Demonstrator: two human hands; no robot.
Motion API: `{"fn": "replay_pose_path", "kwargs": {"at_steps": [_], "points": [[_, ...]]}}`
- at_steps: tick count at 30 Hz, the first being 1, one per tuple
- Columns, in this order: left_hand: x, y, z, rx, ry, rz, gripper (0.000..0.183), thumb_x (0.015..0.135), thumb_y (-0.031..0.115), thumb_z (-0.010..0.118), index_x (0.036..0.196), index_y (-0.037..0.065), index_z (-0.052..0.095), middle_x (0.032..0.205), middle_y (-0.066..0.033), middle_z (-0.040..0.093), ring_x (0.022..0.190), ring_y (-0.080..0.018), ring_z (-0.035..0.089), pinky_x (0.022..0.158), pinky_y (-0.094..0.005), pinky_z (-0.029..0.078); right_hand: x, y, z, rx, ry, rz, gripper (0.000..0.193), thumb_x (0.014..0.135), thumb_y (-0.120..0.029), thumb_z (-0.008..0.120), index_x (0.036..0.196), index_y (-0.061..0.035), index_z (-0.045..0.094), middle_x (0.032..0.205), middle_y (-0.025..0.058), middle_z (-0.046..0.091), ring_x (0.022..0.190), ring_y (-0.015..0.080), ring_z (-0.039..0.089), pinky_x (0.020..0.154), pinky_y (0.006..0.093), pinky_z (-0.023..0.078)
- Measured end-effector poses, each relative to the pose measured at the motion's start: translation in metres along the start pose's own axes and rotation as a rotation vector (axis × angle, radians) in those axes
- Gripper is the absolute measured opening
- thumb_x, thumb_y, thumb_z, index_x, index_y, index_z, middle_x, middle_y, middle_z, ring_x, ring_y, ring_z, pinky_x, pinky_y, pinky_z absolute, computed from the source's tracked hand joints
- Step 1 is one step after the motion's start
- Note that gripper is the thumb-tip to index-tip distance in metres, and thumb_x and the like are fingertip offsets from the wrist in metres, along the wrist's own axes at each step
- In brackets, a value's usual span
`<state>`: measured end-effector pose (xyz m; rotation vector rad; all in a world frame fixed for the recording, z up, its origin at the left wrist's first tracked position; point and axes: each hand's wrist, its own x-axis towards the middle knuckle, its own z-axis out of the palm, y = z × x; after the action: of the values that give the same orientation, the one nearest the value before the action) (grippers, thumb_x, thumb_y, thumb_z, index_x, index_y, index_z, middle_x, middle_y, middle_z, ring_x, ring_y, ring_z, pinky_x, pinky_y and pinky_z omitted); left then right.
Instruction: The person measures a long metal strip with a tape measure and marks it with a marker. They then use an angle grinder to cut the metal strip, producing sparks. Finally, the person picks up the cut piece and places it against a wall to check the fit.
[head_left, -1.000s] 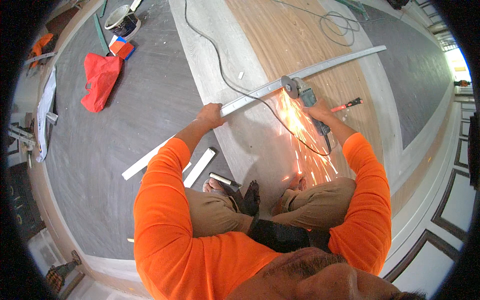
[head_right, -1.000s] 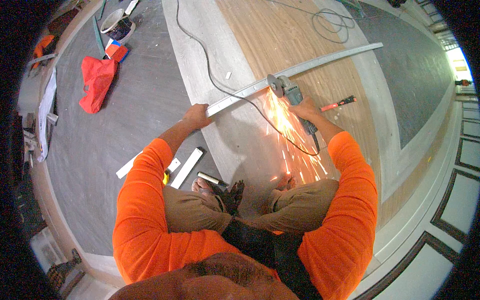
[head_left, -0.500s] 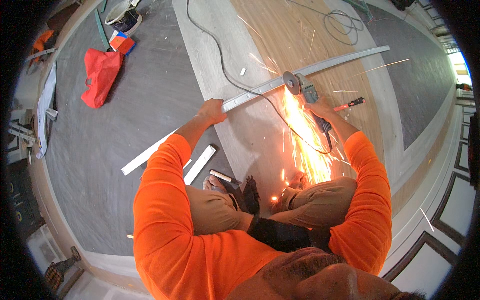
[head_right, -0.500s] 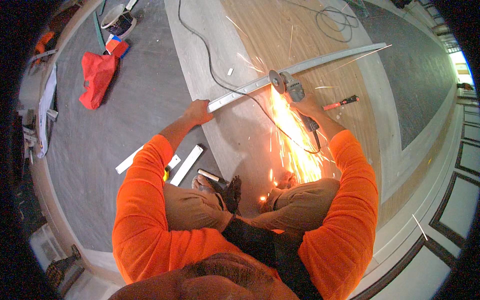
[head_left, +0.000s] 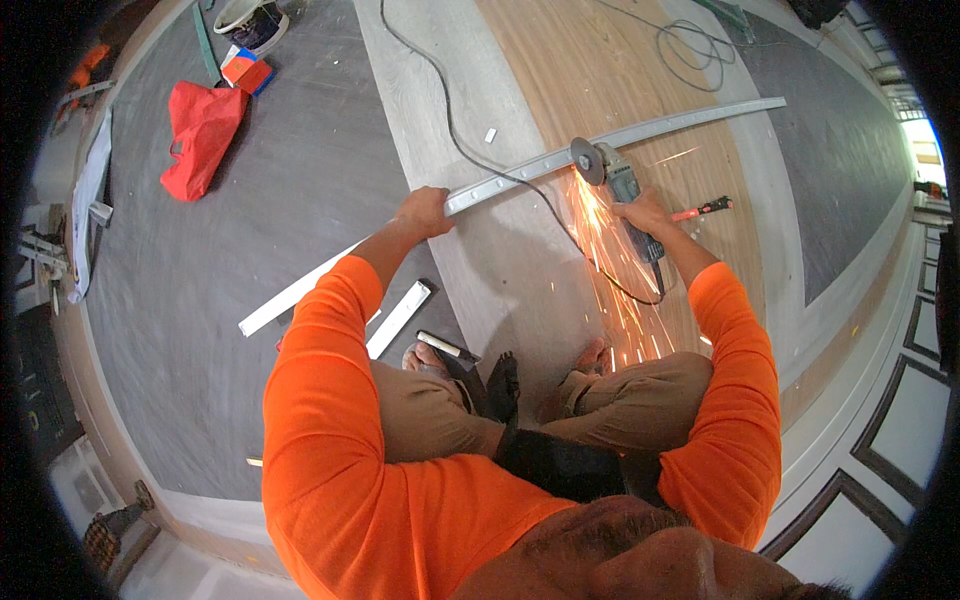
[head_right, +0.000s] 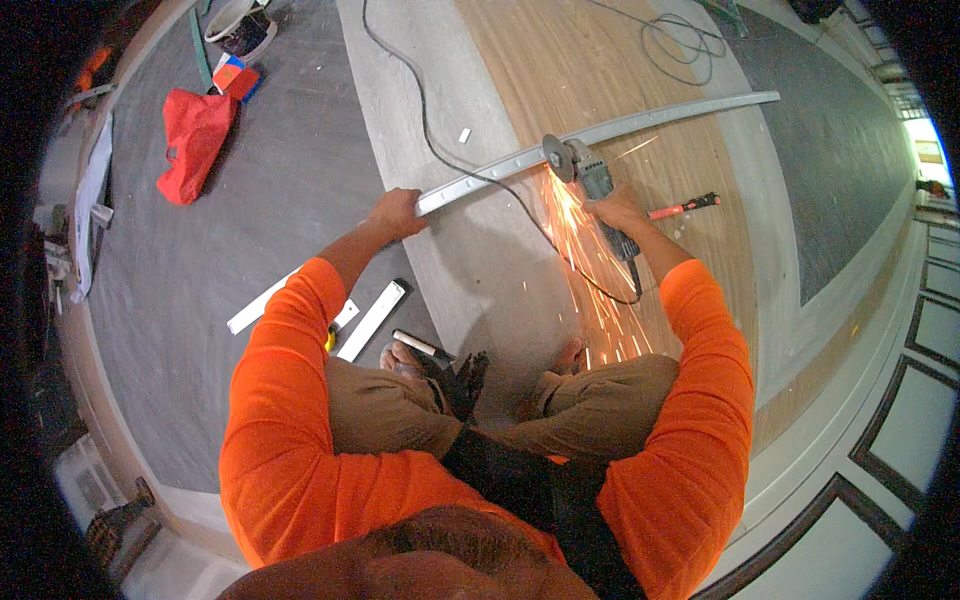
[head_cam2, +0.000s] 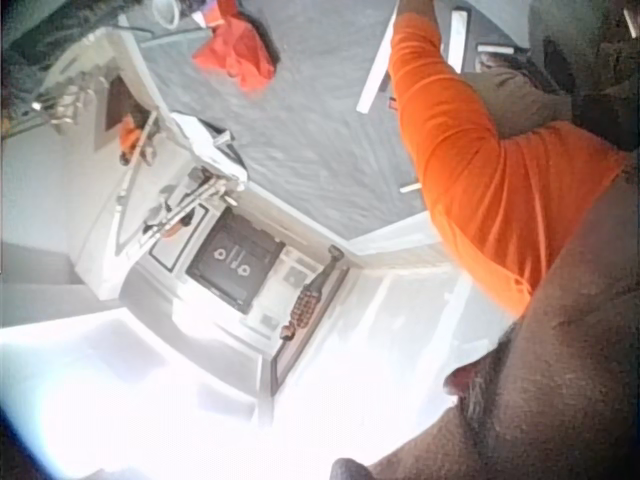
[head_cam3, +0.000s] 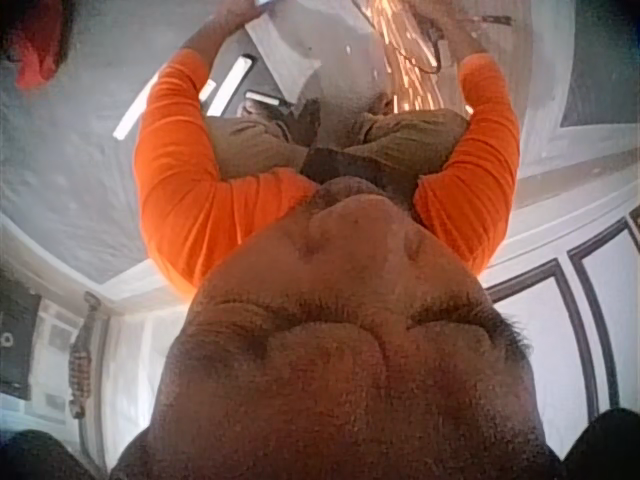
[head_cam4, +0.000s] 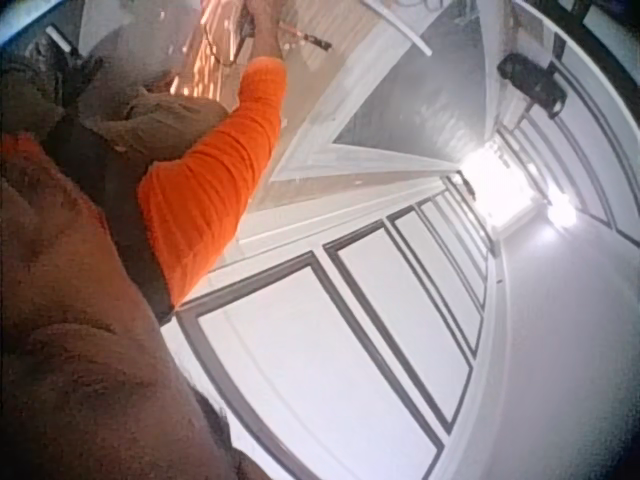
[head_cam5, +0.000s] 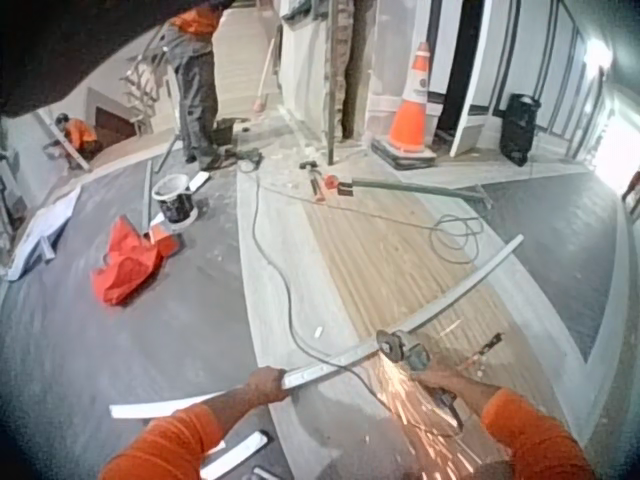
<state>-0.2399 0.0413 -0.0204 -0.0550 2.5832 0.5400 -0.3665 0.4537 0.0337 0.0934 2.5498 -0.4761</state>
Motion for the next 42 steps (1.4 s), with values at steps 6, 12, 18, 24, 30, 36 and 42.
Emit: {"fn": "replay_pose_path", "kwargs": {"at_steps": [6,12,18,24,30,36,42], "points": [[0.004,-0.003,0.004,0.005,0.009,-0.023,0.043,0.074,0.026,0.075,0.111,0.004,0.068,0.105,-0.0219,0.071,0.099,-0.0366,0.069,0.088,-0.0449,0.055,0.006,0.001,0.001,0.037,-0.07,0.022,0.051,0.064,-0.034,0.08,0.095,0.0053,0.069,0.095,0.0243,0.071,0.087,0.0328,0.071,0.077,0.0426,0.055],[-0.001,0.002,-0.004,0.009,-0.012,-0.041,0.045,0.076,0.025,0.073,0.115,0.003,0.067,0.106,-0.0213,0.071,0.1,-0.0358,0.069,0.089,-0.0437,0.056,-0.001,-0.003,-0.001,0.088,-0.014,-0.083,0.055,0.065,-0.032,0.08,0.103,0.0049,0.067,0.095,0.0225,0.071,0.087,0.0315,0.071,0.079,0.0419,0.054],[0.003,-0.001,0.001,0.006,0.007,-0.019,0.044,0.076,0.025,0.073,0.114,0.003,0.068,0.104,-0.0215,0.071,0.099,-0.0361,0.069,0.088,-0.0442,0.056,0.001,-0.007,-0.004,0.069,-0.057,-0.024,0.05,0.065,-0.032,0.08,0.098,0.004,0.069,0.096,0.0218,0.072,0.087,0.0311,0.071,0.079,0.042,0.054],[0.003,-0.002,0.001,-0.008,0.021,-0.003,0.043,0.076,0.025,0.073,0.112,0.003,0.068,0.102,-0.022,0.071,0.097,-0.037,0.069,0.088,-0.0445,0.055,0.005,-0.009,-0.003,0.088,-0.07,-0.002,0.057,0.065,-0.029,0.081,0.108,0.006,0.065,0.095,0.0186,0.07,0.087,0.0284,0.069,0.079,0.039,0.054],[0.005,-0.002,0.002,-0.017,0.039,0.016,0.043,0.075,0.025,0.074,0.11,0.003,0.068,0.101,-0.0226,0.071,0.097,-0.0379,0.069,0.088,-0.0453,0.055,0.025,0.011,0.014,0.147,0.005,-0.063,0.052,0.063,-0.033,0.079,0.093,0.0086,0.07,0.092,0.0248,0.071,0.085,0.0335,0.071,0.076,0.0414,0.055],[0.01,-0.009,0.01,-0.022,0.059,0.024,0.042,0.075,0.026,0.074,0.11,0.003,0.068,0.1,-0.0225,0.071,0.096,-0.0385,0.069,0.087,-0.046,0.055,0.031,0.012,0.015,0.026,0.029,-0.107,0.055,0.061,-0.034,0.081,0.094,0.009,0.07,0.094,0.0261,0.071,0.087,0.035,0.071,0.079,0.0418,0.056],[0.009,-0.007,0.008,-0.022,0.052,0.01,0.041,0.075,0.025,0.073,0.109,0.003,0.068,0.098,-0.0222,0.071,0.094,-0.0386,0.069,0.087,-0.0463,0.055,0.024,0.0,0.009,0.061,0.004,-0.068,0.051,0.066,-0.028,0.081,0.105,0.0029,0.067,0.09,0.0164,0.071,0.082,0.026,0.069,0.074,0.0379,0.054]]}}
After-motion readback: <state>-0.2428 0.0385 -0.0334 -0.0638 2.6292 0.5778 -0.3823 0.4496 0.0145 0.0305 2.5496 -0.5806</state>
